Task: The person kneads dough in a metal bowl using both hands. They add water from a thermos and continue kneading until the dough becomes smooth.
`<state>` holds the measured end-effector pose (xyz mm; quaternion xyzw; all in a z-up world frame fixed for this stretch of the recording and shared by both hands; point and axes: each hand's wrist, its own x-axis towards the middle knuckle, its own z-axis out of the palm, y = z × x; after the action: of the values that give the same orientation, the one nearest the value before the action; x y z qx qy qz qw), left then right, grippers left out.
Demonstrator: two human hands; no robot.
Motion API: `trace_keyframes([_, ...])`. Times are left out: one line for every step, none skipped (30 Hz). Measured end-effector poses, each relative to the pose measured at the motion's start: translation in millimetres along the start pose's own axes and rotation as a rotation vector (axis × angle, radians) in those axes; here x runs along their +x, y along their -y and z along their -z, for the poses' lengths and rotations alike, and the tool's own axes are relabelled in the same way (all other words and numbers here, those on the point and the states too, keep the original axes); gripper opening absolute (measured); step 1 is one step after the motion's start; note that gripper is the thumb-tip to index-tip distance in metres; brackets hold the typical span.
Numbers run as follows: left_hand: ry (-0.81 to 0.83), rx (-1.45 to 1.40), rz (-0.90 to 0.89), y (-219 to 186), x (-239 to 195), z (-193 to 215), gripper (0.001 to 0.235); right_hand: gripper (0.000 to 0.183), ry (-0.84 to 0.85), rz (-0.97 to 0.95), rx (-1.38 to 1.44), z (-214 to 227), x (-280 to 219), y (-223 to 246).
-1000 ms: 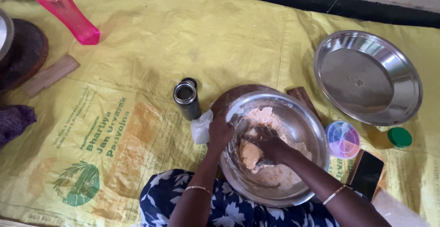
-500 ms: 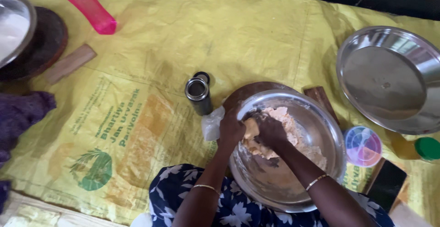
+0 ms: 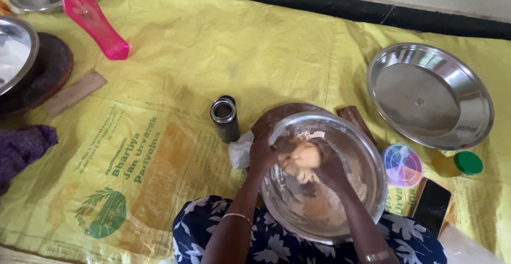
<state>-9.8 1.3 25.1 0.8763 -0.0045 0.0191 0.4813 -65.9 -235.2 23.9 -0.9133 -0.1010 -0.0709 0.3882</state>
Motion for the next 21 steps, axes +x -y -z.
trace_keyframes([0.002, 0.024, -0.017, -1.4, -0.1, 2.0, 0.059, 0.077, -0.038, -0.099, 0.083, 13.1, -16.5, 3.2])
trace_keyframes([0.005, 0.048, -0.035, -4.0, -1.2, 3.0, 0.063, 0.081, -0.076, -0.198, 0.166, 21.1, -31.4, 6.1])
trace_keyframes([0.005, 0.075, -0.056, -6.4, 0.2, 5.6, 0.067, 0.088, -0.087, -0.101, -0.022, 27.1, -44.1, 7.0])
trace_keyframes([-0.003, 0.042, -0.071, -8.8, 2.4, 7.9, 0.069, 0.097, -0.098, -0.002, -0.209, 31.6, -51.6, 4.9])
trace_keyframes([-0.004, 0.008, -0.083, -9.8, 0.4, 8.7, 0.071, 0.077, -0.012, 0.041, -0.149, 29.9, -57.8, 2.2])
trace_keyframes([-0.005, -0.025, -0.096, -10.7, -1.3, 8.7, 0.074, 0.061, 0.072, 0.085, -0.089, 30.2, -66.4, -0.9])
trace_keyframes([0.026, -0.010, -0.042, -12.2, -1.8, 8.4, 0.073, 0.054, 0.154, 0.128, -0.029, 29.8, -70.8, -3.4])
trace_keyframes([0.057, 0.004, 0.011, -13.4, -2.8, 8.0, 0.073, 0.049, 0.215, 0.052, -0.067, 30.6, -74.3, -4.9])
trace_keyframes([0.080, 0.015, 0.061, -14.4, -0.5, 7.4, 0.072, 0.044, 0.275, -0.015, -0.109, 34.4, -71.4, -7.1])
trace_keyframes([0.049, 0.003, 0.006, -14.6, 1.7, 7.5, 0.072, 0.039, 0.337, -0.082, -0.151, 37.0, -66.9, -6.8])
trace_keyframes([0.021, -0.007, -0.042, -14.0, 0.8, 7.8, 0.071, 0.051, 0.359, -0.112, -0.211, 41.0, -61.7, -4.6])
trace_keyframes([-0.006, -0.016, -0.089, -13.8, 0.3, 7.8, 0.071, 0.068, 0.380, -0.143, -0.272, 48.7, -51.0, -3.6])
trace_keyframes([-0.010, -0.011, -0.096, -13.0, 0.0, 8.1, 0.071, 0.087, 0.397, -0.172, -0.333, 52.6, -42.2, 0.0])
trace_keyframes([-0.014, -0.005, -0.102, -12.6, -0.3, 8.3, 0.072, 0.104, 0.441, -0.154, -0.294, 47.7, -33.1, 6.7])
trace_keyframes([-0.019, -0.002, -0.111, -13.4, -0.1, 7.0, 0.072, 0.121, 0.483, -0.137, -0.260, 41.9, -23.3, 13.2])
trace_keyframes([-0.014, 0.016, -0.112, -14.6, -1.9, 5.6, 0.073, 0.139, 0.526, -0.120, -0.227, 38.3, -18.7, 19.6])
trace_keyframes([-0.014, 0.038, -0.115, -15.3, -2.5, 6.3, 0.073, 0.139, 0.595, -0.123, -0.331, 30.9, -14.8, 26.7])
trace_keyframes([-0.014, 0.059, -0.117, -15.8, -1.3, 7.7, 0.074, 0.139, 0.662, -0.128, -0.435, 19.9, -15.1, 34.9])
trace_keyframes([0.038, 0.092, -0.053, -15.6, -3.0, 7.8, 0.076, 0.139, 0.731, -0.135, -0.539, 9.8, -18.9, 41.4])
trace_keyframes([0.090, 0.125, 0.011, -15.5, -6.6, 7.1, 0.079, 0.128, 0.742, -0.121, -0.571, 1.3, -24.1, 46.2])
trace_keyframes([0.140, 0.159, 0.066, -16.5, -2.7, 7.2, 0.081, 0.117, 0.742, -0.105, -0.605, -6.3, -25.5, 49.9])
